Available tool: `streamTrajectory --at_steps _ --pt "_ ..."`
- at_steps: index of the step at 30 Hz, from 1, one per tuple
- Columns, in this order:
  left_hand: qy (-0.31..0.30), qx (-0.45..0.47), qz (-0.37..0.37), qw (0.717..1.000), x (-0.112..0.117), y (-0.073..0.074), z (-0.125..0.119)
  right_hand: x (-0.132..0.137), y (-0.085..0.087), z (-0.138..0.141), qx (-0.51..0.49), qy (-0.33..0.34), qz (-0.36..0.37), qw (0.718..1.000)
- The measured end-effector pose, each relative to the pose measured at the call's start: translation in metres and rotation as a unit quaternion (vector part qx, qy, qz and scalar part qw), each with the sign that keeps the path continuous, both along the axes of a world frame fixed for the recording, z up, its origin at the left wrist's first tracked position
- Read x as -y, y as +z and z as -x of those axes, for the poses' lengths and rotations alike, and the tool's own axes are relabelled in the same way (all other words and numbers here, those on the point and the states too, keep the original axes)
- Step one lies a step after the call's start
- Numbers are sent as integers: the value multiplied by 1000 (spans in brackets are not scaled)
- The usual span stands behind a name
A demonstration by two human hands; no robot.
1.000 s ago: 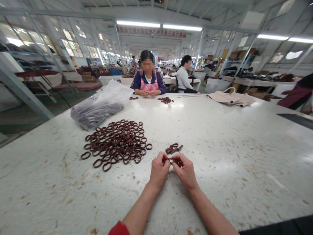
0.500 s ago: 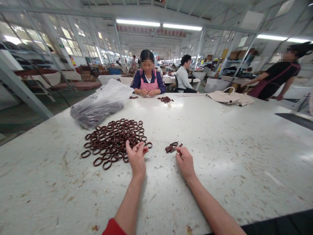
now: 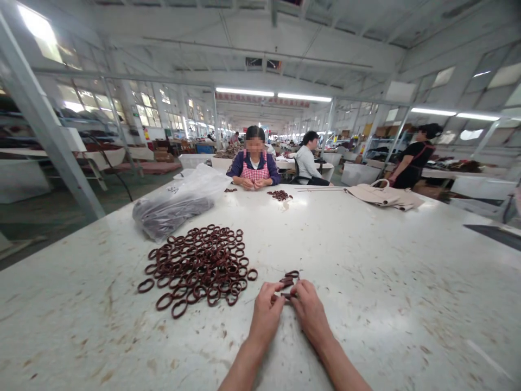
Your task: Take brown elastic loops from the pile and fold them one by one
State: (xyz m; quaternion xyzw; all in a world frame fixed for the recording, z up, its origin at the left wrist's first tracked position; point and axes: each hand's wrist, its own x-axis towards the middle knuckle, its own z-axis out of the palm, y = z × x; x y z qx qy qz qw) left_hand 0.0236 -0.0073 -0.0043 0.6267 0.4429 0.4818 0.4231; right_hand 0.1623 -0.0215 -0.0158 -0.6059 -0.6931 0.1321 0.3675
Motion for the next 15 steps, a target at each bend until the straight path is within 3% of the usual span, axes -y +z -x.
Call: streamTrajectory --at_steps 4,7,11,15 --pt "-56 47 132 989 4 -1 -4 10 3 1 -158 30 55 985" --pt "-93 154 239 954 7 1 -7 11 4 -1 -302 39 105 947" --pt "-158 290 288 899 13 7 -6 8 2 -1 -432 44 145 889" --pt "-162 293 304 892 15 9 -2 8 1 0 -466 43 122 876"
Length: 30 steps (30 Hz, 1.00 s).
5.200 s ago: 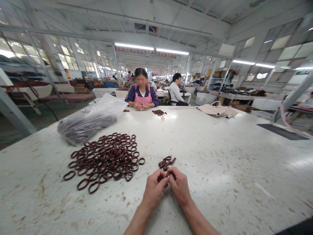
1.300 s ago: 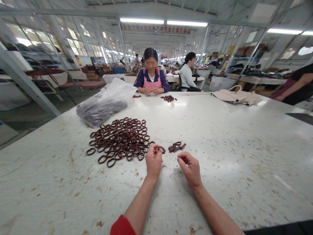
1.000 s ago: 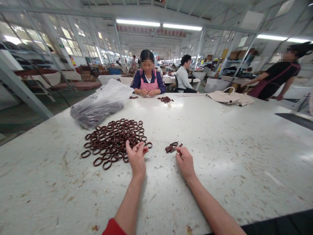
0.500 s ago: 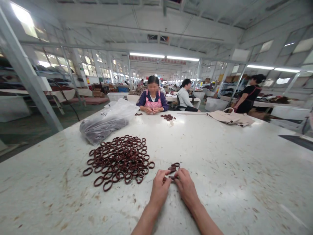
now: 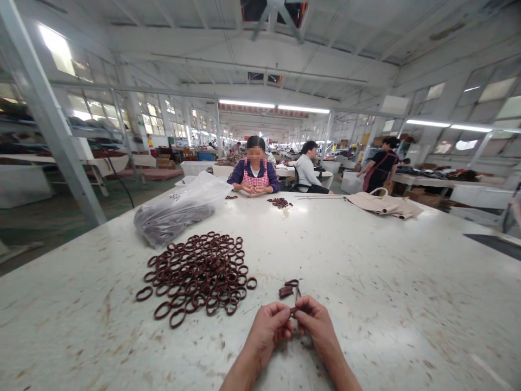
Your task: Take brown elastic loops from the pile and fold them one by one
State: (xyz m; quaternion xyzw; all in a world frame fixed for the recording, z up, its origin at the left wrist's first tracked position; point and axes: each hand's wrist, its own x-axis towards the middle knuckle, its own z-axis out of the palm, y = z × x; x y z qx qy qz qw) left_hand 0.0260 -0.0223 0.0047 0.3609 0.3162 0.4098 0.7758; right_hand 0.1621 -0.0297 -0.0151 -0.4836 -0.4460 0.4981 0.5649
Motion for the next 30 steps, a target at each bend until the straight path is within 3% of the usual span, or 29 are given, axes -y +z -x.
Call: streamTrajectory --at_steps 5,11,16,19,23,30 --pt "-16 -11 -2 1000 0 3 4 2 2 -1 -65 17 7 998" --pt "-18 49 -6 999 -2 13 8 8 12 -5 -228 124 33 965" --pt "-48 53 -18 997 -3 14 5 8 13 -11 -243 154 51 957" --pt "-52 13 -47 997 -5 13 0 6 11 -13 -198 156 52 966" --pt "13 -139 -142 980 -8 6 -8 4 10 -12 -85 83 26 993" --pt "127 -347 -291 883 -5 -1 -27 -2 7 -6 102 -85 -27 991"
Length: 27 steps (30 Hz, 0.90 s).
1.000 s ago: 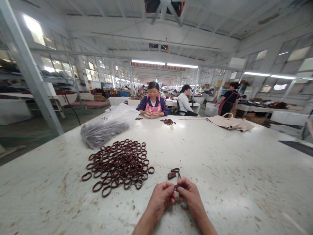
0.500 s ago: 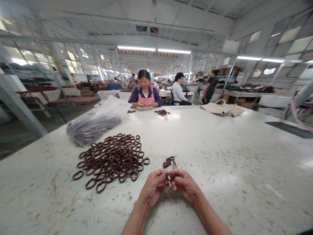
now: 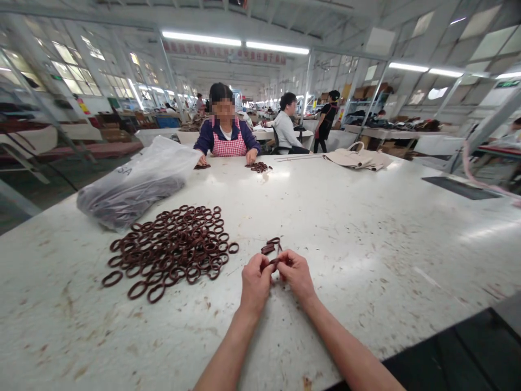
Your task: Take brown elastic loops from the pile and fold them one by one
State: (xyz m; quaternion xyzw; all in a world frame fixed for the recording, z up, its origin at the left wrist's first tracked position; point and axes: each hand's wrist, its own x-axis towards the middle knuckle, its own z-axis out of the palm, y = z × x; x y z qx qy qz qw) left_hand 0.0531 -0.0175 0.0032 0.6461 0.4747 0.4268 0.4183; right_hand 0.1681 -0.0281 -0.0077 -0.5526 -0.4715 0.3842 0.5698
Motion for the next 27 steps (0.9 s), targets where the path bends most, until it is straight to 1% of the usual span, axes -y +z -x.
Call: streamTrajectory --at_steps 2,4,6,9,12,14,15,16,17,18,20,21,22,23,24,27 --pt "41 -63 -61 995 1 0 -5 0 0 2 72 -57 -22 996" --pt "63 -117 -110 985 0 -2 -7 1 0 6 149 -102 -48 982" --pt "75 -161 -128 976 -1 -6 -7 2 0 10 211 -121 -71 967" --pt "103 -222 -117 963 -2 -11 -2 6 -1 20 275 -106 -101 950" --pt "126 -229 -115 958 -3 -11 6 8 -2 26 294 -65 -103 948" --pt "138 -183 -119 966 -7 -7 16 8 -4 22 279 -29 -96 955" --pt "155 -140 -112 972 -10 -6 23 6 -5 17 266 -21 -94 959" --pt "178 -86 -97 976 -15 -4 31 4 -6 11 251 -26 -93 963" --pt "206 -17 -75 976 -21 -3 39 2 -8 5 236 -45 -91 966" --pt "237 61 -48 968 -28 -2 48 -2 -9 -3 223 -75 -86 968" --pt "285 207 -3 936 -40 -1 62 -9 -12 -15 216 -130 -68 965" --pt "294 258 9 920 -45 -1 66 -12 -14 -20 224 -146 -60 962" --pt "298 288 14 910 -49 -1 69 -15 -16 -23 239 -151 -53 958" --pt "296 297 11 908 -50 -1 68 -17 -17 -25 262 -145 -47 953" --pt "288 284 2 914 -50 -1 66 -19 -19 -25 288 -133 -41 947" --pt "244 197 -23 949 -39 -1 52 -19 -21 -20 383 -108 -20 917"
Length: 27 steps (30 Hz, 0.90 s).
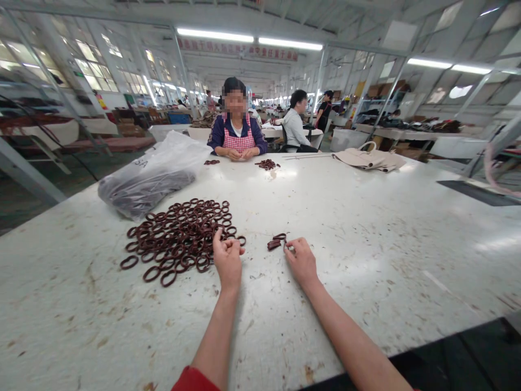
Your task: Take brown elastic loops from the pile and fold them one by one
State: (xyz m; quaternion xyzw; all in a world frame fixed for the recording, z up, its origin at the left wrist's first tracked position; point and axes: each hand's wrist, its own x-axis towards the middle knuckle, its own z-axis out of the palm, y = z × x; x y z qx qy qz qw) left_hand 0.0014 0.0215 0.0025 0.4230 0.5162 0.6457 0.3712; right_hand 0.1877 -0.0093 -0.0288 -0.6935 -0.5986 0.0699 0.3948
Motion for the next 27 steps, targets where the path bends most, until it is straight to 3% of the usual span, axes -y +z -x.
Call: streamTrajectory --at_steps 4,6,8,9,11,13,15,17,20,24,27 --pt "-117 -89 1 989 22 -3 -18 7 4 11 59 0 9 998" --pt "-171 -108 -21 979 29 -3 -22 13 8 14 -21 54 -14 998" --pt "-229 -99 -28 968 33 -3 -24 19 12 15 -192 141 2 971" --pt "-266 -77 -13 961 34 -2 -24 23 13 15 -298 185 36 936" --pt "-339 -2 43 940 35 -2 -25 28 13 14 -486 237 117 833" --pt "-375 87 97 918 34 -3 -27 31 12 13 -603 252 153 741" --pt "-381 165 124 901 34 -4 -27 32 11 13 -659 262 150 689" --pt "-398 215 134 882 34 -5 -27 31 11 13 -683 278 161 656" --pt "-453 249 148 843 37 -2 -23 31 10 13 -696 289 183 631" --pt "-512 235 186 805 44 4 -20 32 8 11 -706 275 183 626" --pt "-501 197 177 824 46 1 -25 32 8 13 -689 278 181 644"
